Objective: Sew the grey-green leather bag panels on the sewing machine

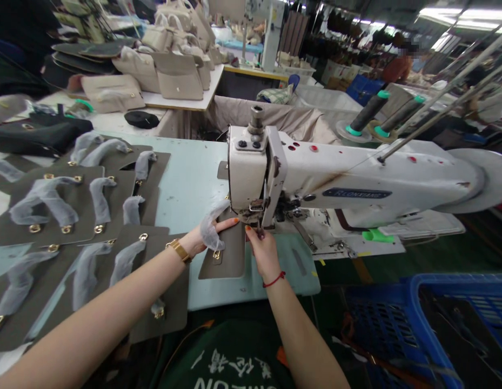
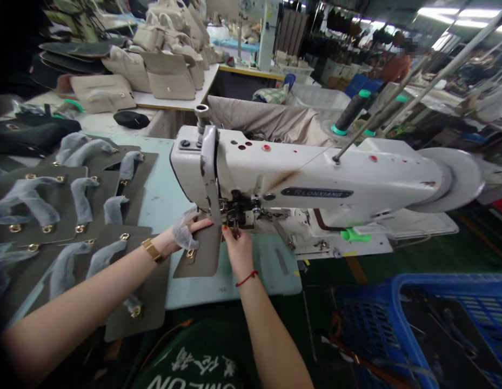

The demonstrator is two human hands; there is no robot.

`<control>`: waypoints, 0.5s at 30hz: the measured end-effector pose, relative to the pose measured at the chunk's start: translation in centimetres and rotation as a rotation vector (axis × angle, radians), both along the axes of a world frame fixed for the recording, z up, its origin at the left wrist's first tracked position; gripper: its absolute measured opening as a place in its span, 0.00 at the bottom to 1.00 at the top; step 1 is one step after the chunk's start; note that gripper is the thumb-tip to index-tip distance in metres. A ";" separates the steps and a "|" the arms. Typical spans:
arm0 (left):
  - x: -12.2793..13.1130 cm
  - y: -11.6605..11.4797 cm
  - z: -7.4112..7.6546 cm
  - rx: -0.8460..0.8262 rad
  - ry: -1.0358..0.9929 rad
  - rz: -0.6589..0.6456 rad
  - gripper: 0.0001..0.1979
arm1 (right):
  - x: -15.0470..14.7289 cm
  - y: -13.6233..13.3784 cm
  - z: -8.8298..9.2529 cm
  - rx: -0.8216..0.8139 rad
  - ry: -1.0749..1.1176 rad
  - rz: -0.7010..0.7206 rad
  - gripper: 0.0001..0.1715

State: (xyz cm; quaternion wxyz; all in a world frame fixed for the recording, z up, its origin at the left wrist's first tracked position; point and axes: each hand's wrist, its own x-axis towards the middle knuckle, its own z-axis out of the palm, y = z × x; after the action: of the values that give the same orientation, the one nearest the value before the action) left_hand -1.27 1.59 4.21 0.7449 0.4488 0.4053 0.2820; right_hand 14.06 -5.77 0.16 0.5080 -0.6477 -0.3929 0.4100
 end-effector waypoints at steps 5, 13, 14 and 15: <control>-0.1 0.2 -0.5 -0.219 -0.042 -0.071 0.16 | 0.3 0.5 0.2 0.019 -0.073 -0.003 0.23; 0.9 1.1 -0.4 -0.222 -0.083 -0.087 0.26 | 0.3 0.5 0.5 0.043 -0.075 0.026 0.22; 1.0 1.1 -0.2 -0.197 -0.085 -0.087 0.27 | 0.3 0.5 0.5 0.042 -0.064 0.032 0.22; 1.0 1.1 0.0 -0.172 -0.088 -0.088 0.27 | 0.3 0.5 0.5 0.040 -0.051 0.038 0.22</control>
State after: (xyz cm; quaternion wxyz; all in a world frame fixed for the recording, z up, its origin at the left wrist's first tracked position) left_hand -0.30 2.73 4.18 0.8093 0.3878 0.3749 0.2325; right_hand 14.39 -5.30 0.65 0.5027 -0.6399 -0.4264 0.3950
